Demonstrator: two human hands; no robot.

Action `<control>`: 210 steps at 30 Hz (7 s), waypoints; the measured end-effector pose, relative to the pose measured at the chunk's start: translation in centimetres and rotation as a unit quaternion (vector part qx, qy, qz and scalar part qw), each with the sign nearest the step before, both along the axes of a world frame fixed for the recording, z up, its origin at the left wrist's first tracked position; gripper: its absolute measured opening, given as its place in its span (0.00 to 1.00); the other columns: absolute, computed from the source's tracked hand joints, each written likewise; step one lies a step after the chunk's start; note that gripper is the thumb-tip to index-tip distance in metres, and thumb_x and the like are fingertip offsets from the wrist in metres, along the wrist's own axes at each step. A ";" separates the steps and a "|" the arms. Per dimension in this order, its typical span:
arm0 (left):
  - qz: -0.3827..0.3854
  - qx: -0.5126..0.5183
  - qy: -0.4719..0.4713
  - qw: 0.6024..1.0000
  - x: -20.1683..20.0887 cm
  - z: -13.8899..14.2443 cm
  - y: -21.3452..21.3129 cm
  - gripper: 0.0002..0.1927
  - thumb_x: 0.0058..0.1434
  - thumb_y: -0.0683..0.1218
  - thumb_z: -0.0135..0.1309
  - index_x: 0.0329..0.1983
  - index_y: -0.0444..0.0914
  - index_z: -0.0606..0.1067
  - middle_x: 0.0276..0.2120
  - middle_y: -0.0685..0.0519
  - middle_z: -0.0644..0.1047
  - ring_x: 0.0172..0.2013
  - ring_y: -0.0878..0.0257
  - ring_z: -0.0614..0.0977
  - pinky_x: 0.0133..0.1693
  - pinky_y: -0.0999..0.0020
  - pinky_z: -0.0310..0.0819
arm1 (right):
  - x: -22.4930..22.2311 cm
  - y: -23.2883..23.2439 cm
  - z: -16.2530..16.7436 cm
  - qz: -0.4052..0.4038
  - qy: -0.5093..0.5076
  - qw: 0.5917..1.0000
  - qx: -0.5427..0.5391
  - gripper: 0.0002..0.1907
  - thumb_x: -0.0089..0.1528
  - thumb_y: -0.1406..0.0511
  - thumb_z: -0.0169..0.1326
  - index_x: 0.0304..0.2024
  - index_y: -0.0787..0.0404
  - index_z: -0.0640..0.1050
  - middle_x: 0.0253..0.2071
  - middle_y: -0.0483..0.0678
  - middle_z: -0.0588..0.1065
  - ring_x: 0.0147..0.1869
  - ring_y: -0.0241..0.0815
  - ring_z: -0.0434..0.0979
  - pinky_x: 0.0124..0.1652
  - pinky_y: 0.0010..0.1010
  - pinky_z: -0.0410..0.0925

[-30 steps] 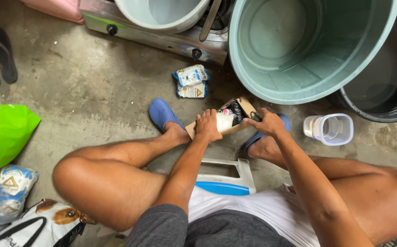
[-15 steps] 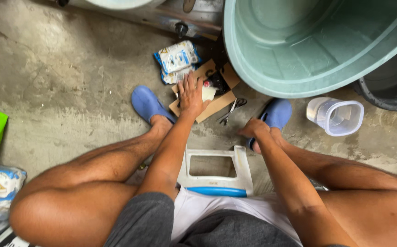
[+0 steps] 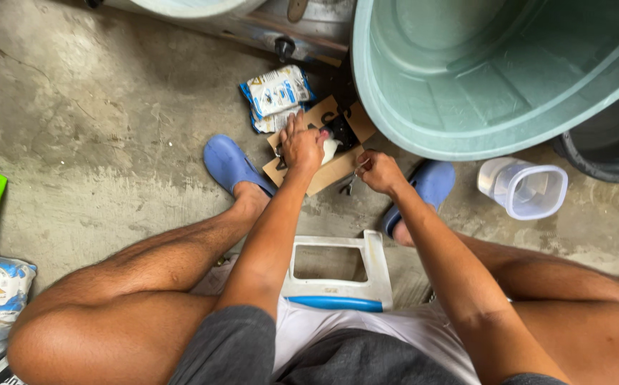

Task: The person sits on a small stool and uses scissors to cut open a cardboard box. They remove several plastic-wrapped items, including a white bag of rice and a small bottle, and place the rice into a nearby bucket.

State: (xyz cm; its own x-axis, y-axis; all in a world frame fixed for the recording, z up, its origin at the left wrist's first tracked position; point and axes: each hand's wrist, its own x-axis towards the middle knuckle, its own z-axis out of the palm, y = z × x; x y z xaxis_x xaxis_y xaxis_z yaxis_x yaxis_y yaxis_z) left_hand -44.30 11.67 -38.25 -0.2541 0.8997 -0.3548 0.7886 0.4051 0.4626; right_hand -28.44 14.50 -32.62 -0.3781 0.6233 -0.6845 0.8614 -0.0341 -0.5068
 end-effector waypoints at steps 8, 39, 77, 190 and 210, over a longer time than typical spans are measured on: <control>0.223 0.006 -0.559 0.798 -3.1 4.1 -0.3 0.06 0.65 0.42 0.51 0.35 0.34 0.73 0.50 0.43 0.84 0.47 0.53 0.87 0.40 0.59 0.83 | -2.5 -0.7 3.1 -0.238 0.345 0.907 -0.038 0.29 0.62 0.66 0.62 0.66 0.61 0.70 0.55 0.43 0.76 0.44 0.37 0.78 0.46 0.30 0.73; 0.154 0.137 -0.647 0.734 -5.5 30.2 -17.6 0.23 0.70 0.59 0.49 0.43 0.34 0.79 0.19 0.52 0.76 0.16 0.64 0.79 0.19 0.70 0.77 | 0.7 -12.8 31.7 0.062 0.385 0.838 0.381 0.07 0.61 0.72 0.62 0.42 0.63 0.81 0.31 0.49 0.75 0.35 0.42 0.75 0.36 0.31 0.67; 0.069 0.372 -0.604 0.701 2.7 26.9 -17.2 0.23 0.73 0.47 0.50 0.69 0.40 0.64 0.45 0.57 0.76 0.47 0.72 0.75 0.52 0.79 0.71 | -0.4 -15.4 24.1 -0.135 0.476 0.794 0.352 0.10 0.61 0.73 0.65 0.46 0.66 0.84 0.40 0.46 0.77 0.43 0.36 0.76 0.43 0.24 0.69; 0.354 0.227 -0.606 0.675 -5.5 18.8 -17.8 0.09 0.66 0.36 0.49 0.48 0.35 0.75 0.25 0.57 0.71 0.21 0.70 0.68 0.20 0.73 0.61 | 1.8 -6.3 16.8 -0.212 0.362 0.903 0.088 0.07 0.65 0.70 0.62 0.39 0.65 0.76 0.29 0.46 0.77 0.26 0.30 0.74 0.27 0.25 0.70; 0.445 0.251 -0.593 0.623 -8.5 18.5 -15.8 0.28 0.65 0.37 0.49 0.69 0.34 0.60 0.51 0.48 0.73 0.47 0.48 0.82 0.47 0.55 0.82 | -21.3 3.8 -2.5 0.003 0.143 0.966 0.215 0.14 0.59 0.63 0.64 0.47 0.54 0.80 0.43 0.52 0.79 0.45 0.54 0.80 0.46 0.44 0.72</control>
State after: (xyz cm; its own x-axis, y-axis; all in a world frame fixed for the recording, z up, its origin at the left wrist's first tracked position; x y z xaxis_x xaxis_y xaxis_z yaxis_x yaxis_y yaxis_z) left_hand -52.78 -4.18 -19.80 -0.5587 0.6632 -0.4980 -0.6606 0.0072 0.7507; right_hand -49.76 18.31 -35.15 -0.5185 0.8235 -0.2304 0.6833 0.2371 -0.6905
